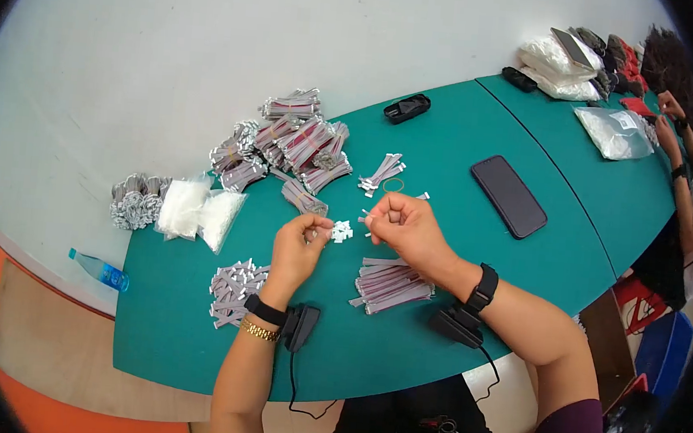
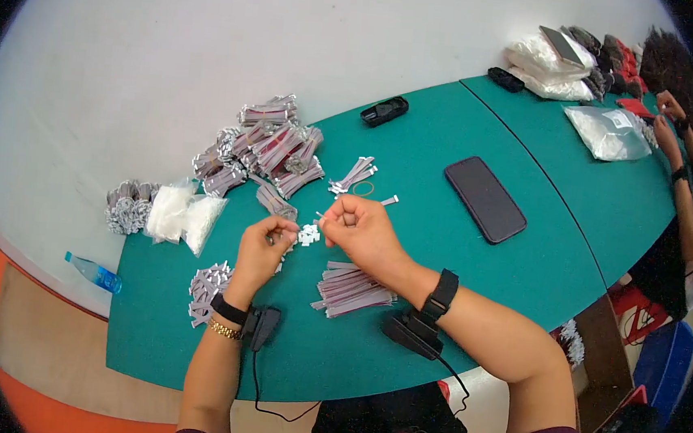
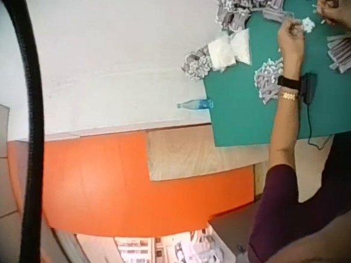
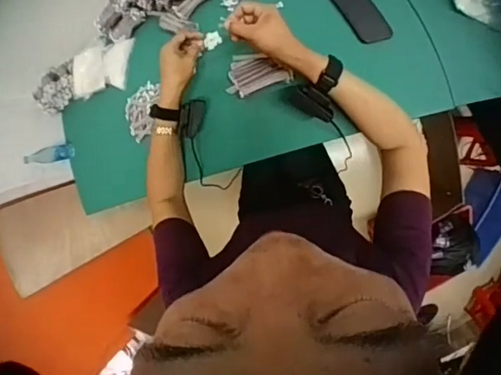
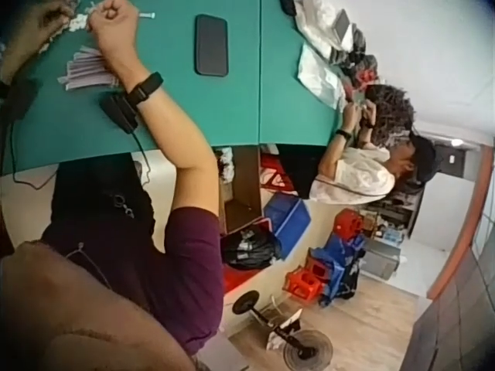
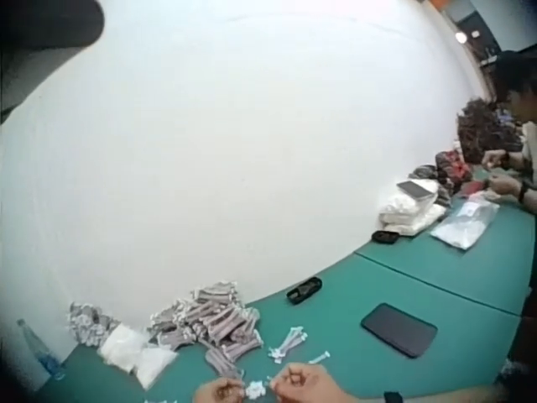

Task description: The person picks up a cable and a connector by hand, fits the connector onto the cable end, and places the assembled unit onto a stack.

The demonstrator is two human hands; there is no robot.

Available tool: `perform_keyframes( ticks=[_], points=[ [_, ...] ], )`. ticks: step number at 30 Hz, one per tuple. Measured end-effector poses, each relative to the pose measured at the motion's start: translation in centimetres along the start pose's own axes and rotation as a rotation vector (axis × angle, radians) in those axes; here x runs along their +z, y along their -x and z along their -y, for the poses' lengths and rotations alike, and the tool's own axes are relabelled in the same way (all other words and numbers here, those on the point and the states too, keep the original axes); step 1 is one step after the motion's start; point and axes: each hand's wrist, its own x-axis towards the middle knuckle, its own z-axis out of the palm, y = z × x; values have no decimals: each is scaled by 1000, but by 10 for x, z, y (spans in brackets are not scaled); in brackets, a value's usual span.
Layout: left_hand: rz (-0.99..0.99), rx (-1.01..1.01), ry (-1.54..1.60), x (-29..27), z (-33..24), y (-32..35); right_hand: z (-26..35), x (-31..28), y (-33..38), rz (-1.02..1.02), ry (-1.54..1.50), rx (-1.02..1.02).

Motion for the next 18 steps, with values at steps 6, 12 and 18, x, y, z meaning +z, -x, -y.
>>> perform_keyframes(
  ticks=[6,12,18],
  points=[
    [20,119,-346,9,-2,-1,1,1,2,-10,0,-12],
    [49,121,-439,13,-8,-10,-3,-1,0,17,-20,-29],
    [68,140,-478,13,-12,-11,-5,-4,-1,43,15,-13]
  ],
)
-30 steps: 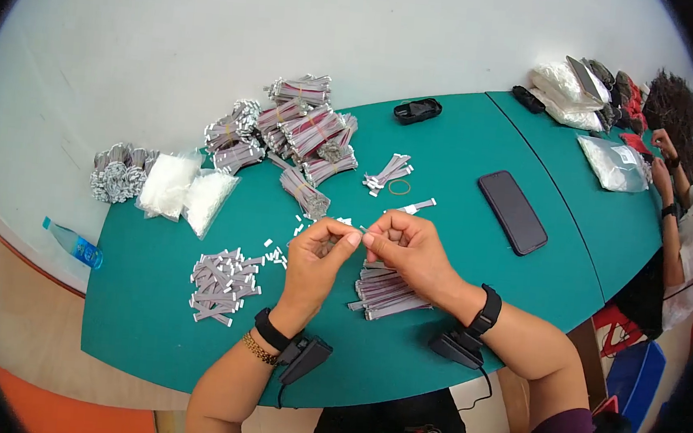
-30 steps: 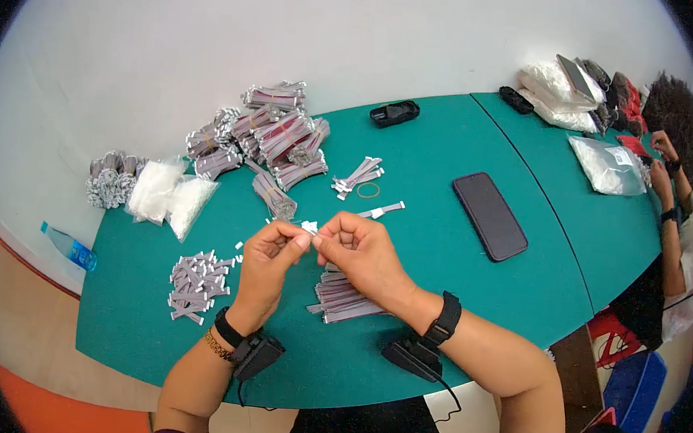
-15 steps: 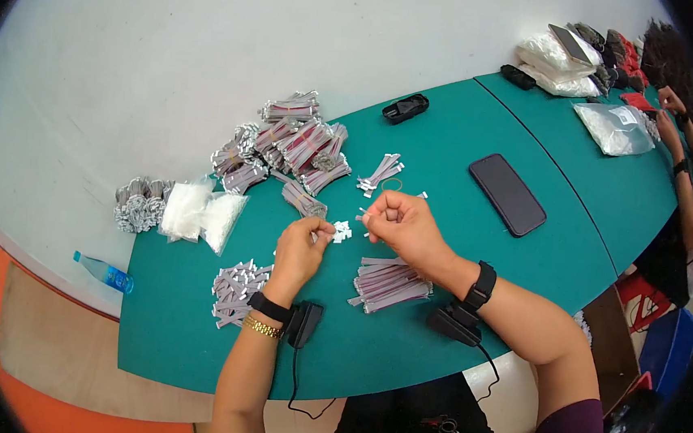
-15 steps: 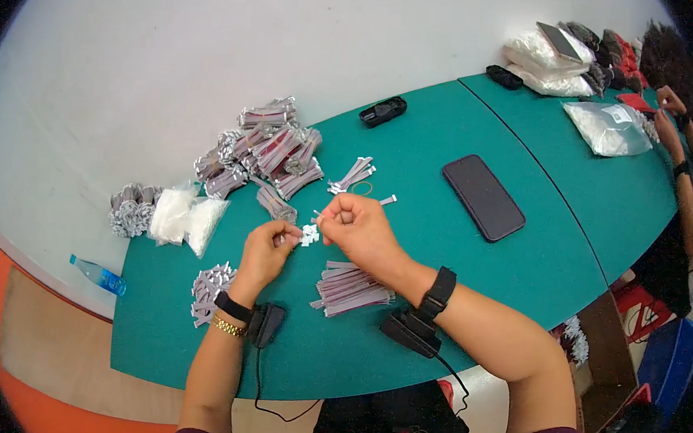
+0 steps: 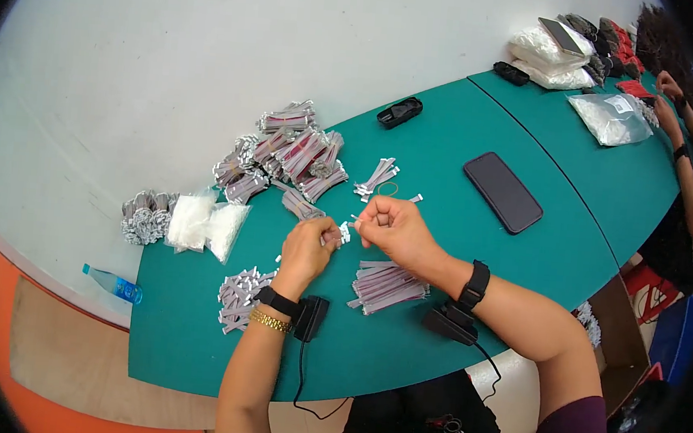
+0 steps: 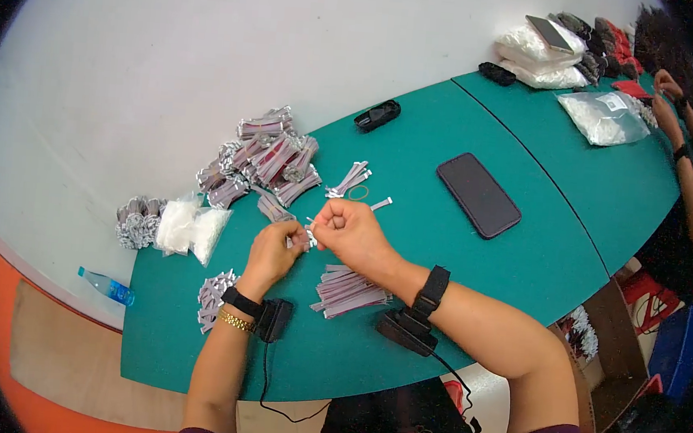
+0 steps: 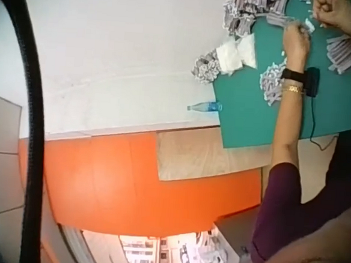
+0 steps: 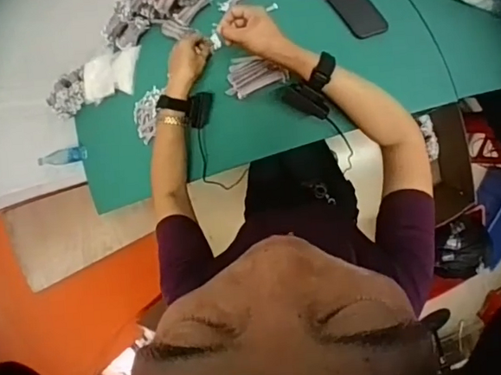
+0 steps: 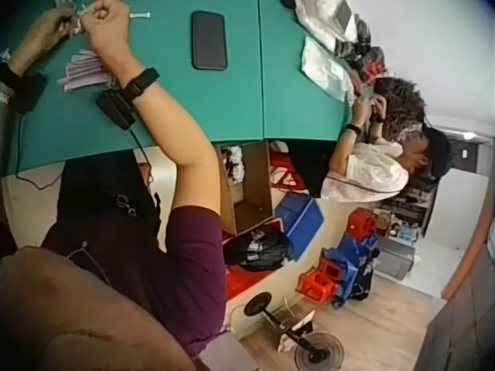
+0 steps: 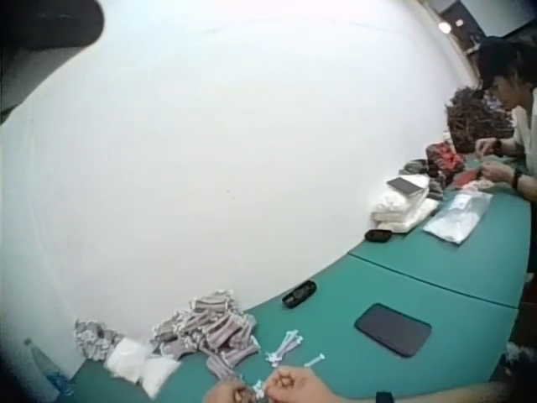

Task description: The person picks up a cable and a connector by hand, fits the connector onto the cable end, and places the assembled unit onto a stack.

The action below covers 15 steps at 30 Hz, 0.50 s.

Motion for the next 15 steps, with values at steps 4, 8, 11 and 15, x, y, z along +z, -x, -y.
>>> perform_keyframes(
  ticks=[4,8,11,15],
  points=[
    [122,-123,263,-10,-1,1,2,3,-2,-15,-45,-18],
    [246,-280,1259,-12,-4,3,11,1,3,-31,-30,33],
    [236,-293,1661,-16,-15,10,14,5,6,-32,-54,35],
    [200,-299,1735,-17,-21,17,17,10,6,-12,-78,96]
  ],
)
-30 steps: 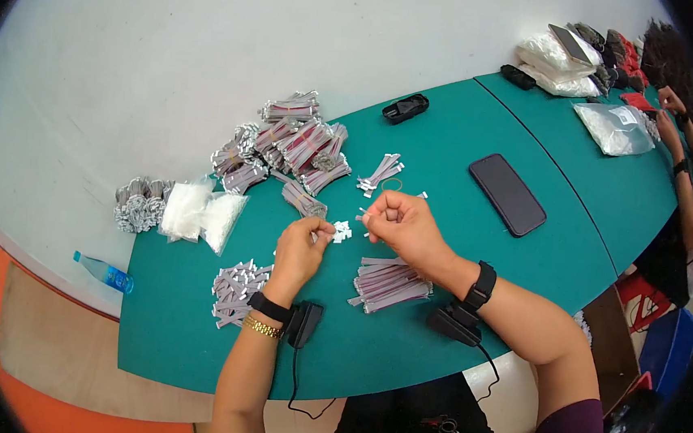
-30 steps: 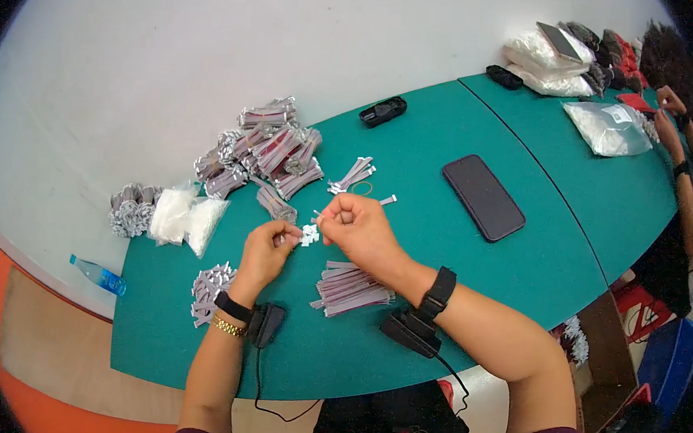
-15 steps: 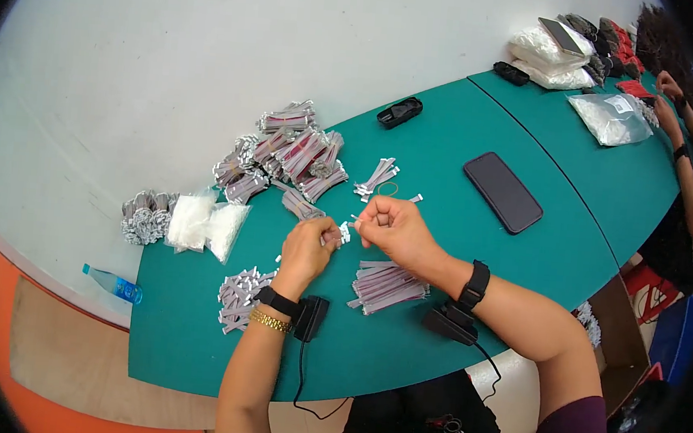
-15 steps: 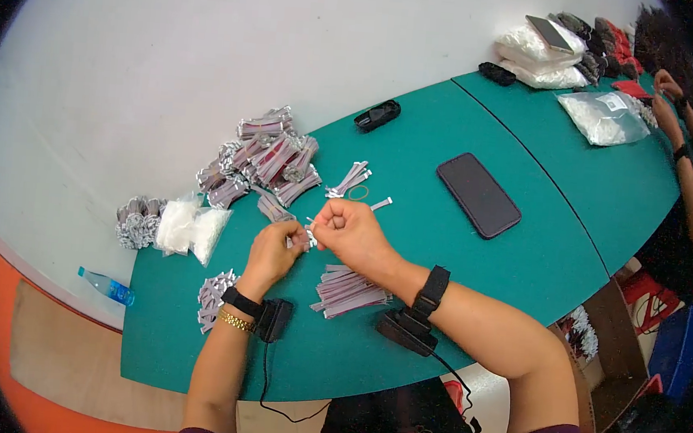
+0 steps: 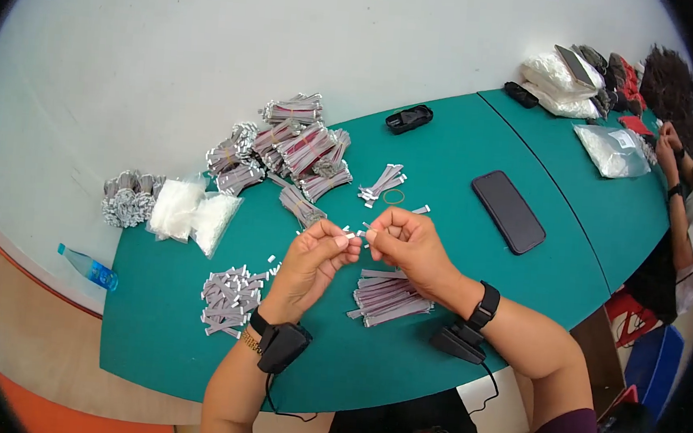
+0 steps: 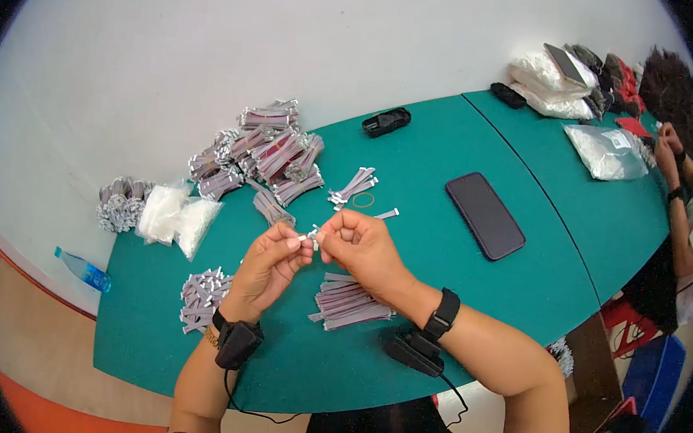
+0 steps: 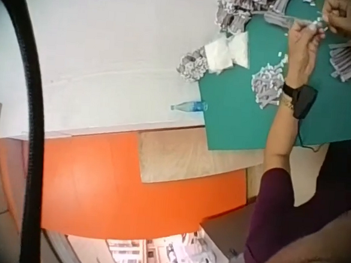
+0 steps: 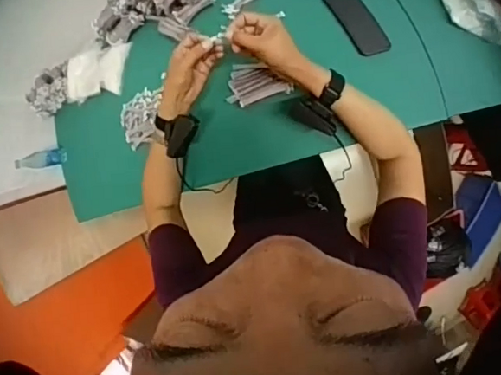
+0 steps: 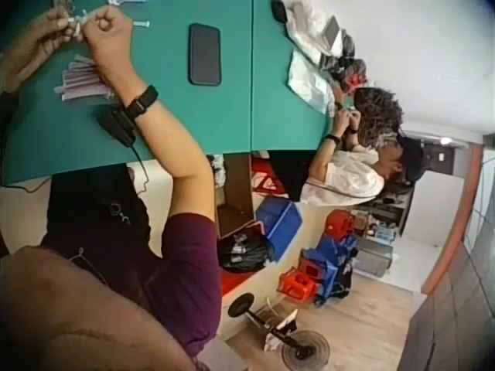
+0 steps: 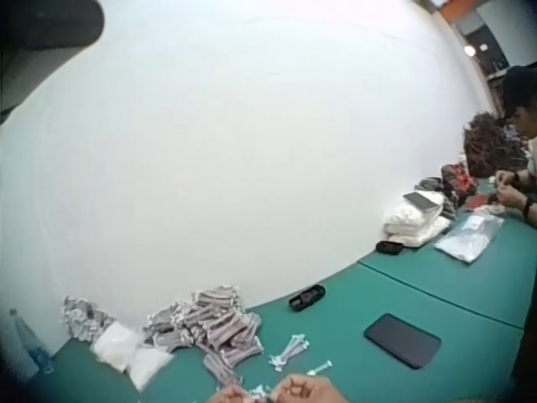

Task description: The person picks up a cable and a connector by hand, fits the connector onto the cable end, and places the assembled unit onto a stack.

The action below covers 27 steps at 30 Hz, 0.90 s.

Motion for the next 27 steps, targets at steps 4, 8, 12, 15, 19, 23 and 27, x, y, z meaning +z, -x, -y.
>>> perform_keyframes(
  ticks=[4,8,12,15,19,23,27],
  points=[
    [14,13,7,-4,8,3,-6,-1,-1,5,-32,22],
    [-43,50,19,-2,7,4,-5,3,0,1,-47,53],
    [-43,42,-43,-2,9,4,-7,2,-2,3,-62,22],
    [-55,62,-121,0,10,6,-5,1,-1,9,-36,23],
    [-56,86,-140,-3,13,6,-4,0,0,20,-21,41],
    [-25,50,-26,-12,17,3,-6,-2,-1,34,-10,40],
    [-35,19,44,-14,15,3,-5,-2,-2,50,19,35]
  ],
)
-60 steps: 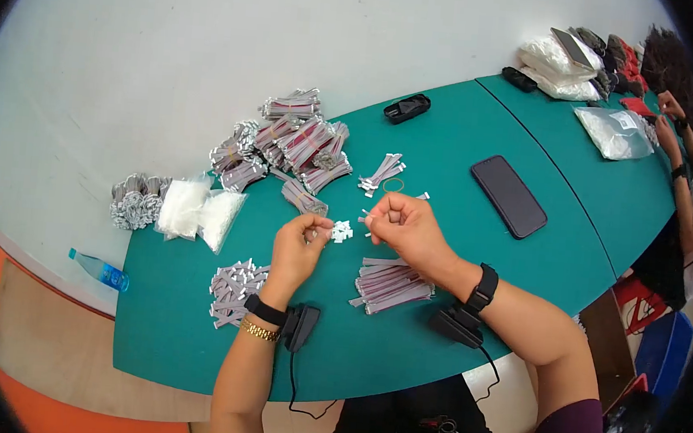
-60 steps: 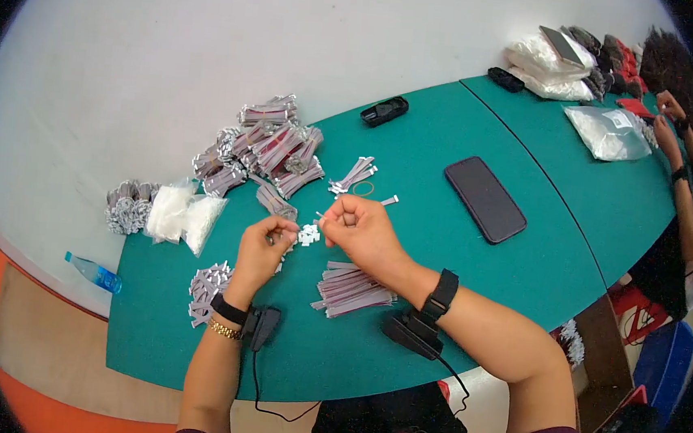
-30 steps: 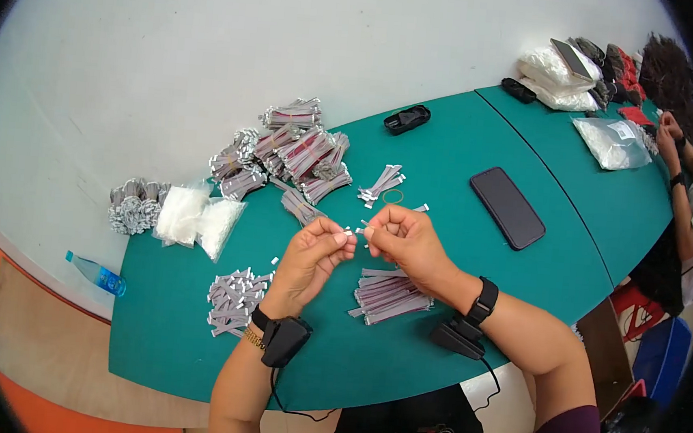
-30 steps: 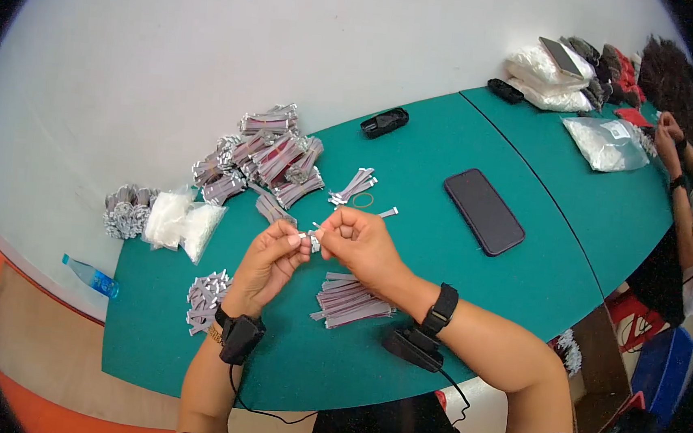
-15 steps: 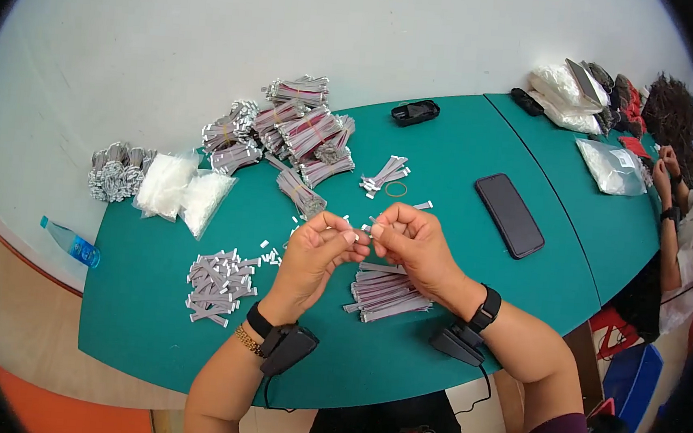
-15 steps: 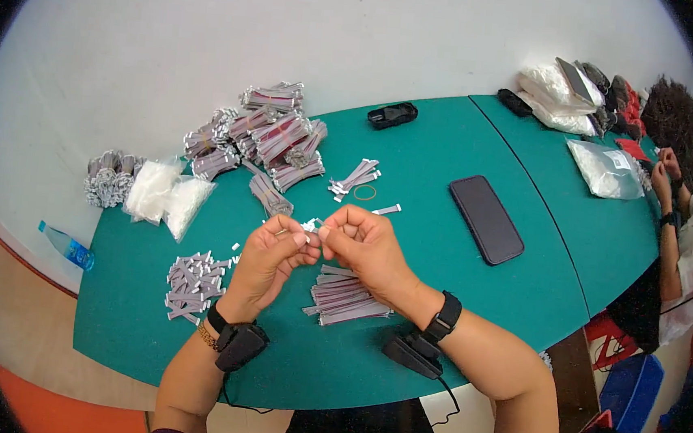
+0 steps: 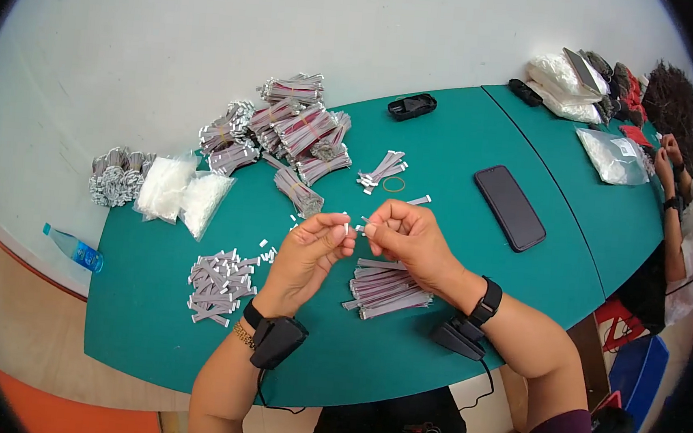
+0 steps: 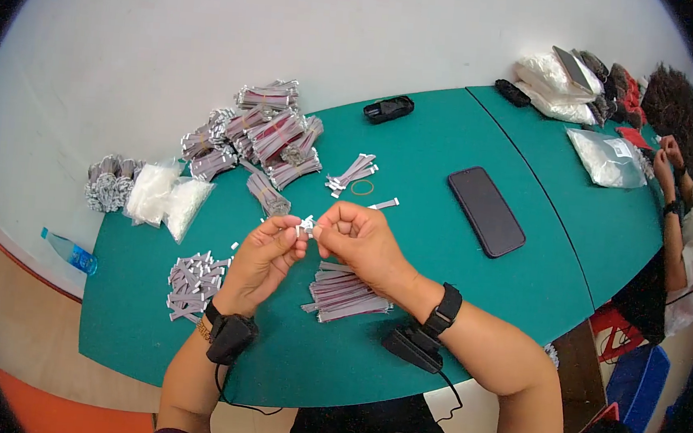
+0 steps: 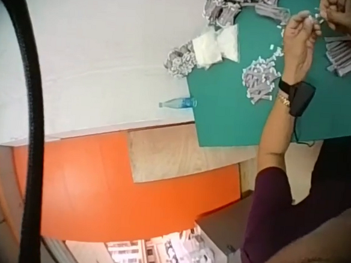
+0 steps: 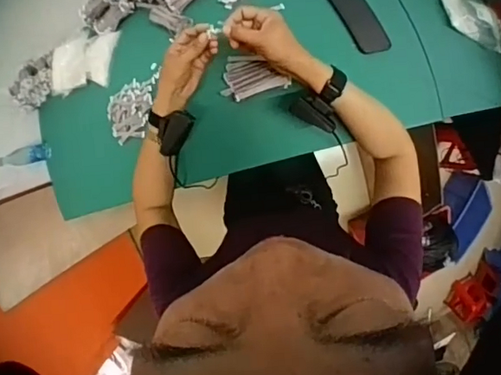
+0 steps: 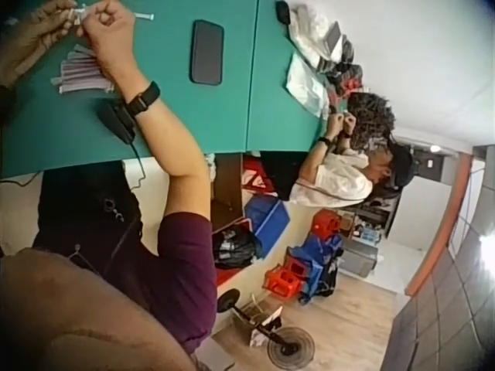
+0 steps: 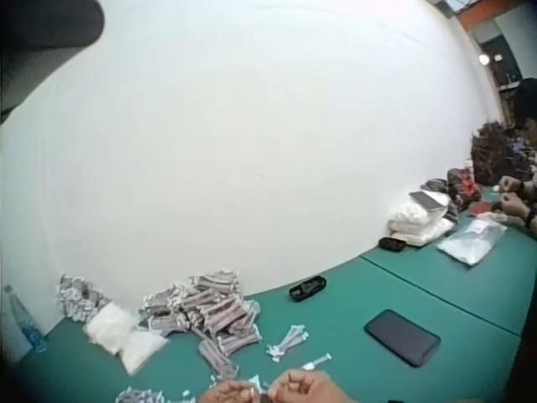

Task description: The person picks up a cable and a connector by hand, fits the connector onto the cable end, and places the assembled unit onto a stack.

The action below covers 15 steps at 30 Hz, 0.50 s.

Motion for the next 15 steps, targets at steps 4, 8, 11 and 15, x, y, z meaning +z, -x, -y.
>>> perform_keyframes(
  ticks=[4,8,11,15],
  points=[
    [-11,-5,-21,1,-4,-1,-4,-3,-2,4,39,7],
    [-9,0,-67,1,-5,1,-4,-1,-1,13,69,11],
    [-4,14,-93,2,-4,1,-4,-2,-1,17,79,16],
    [-3,40,-116,2,-2,0,-4,-2,-1,20,74,32]
  ],
)
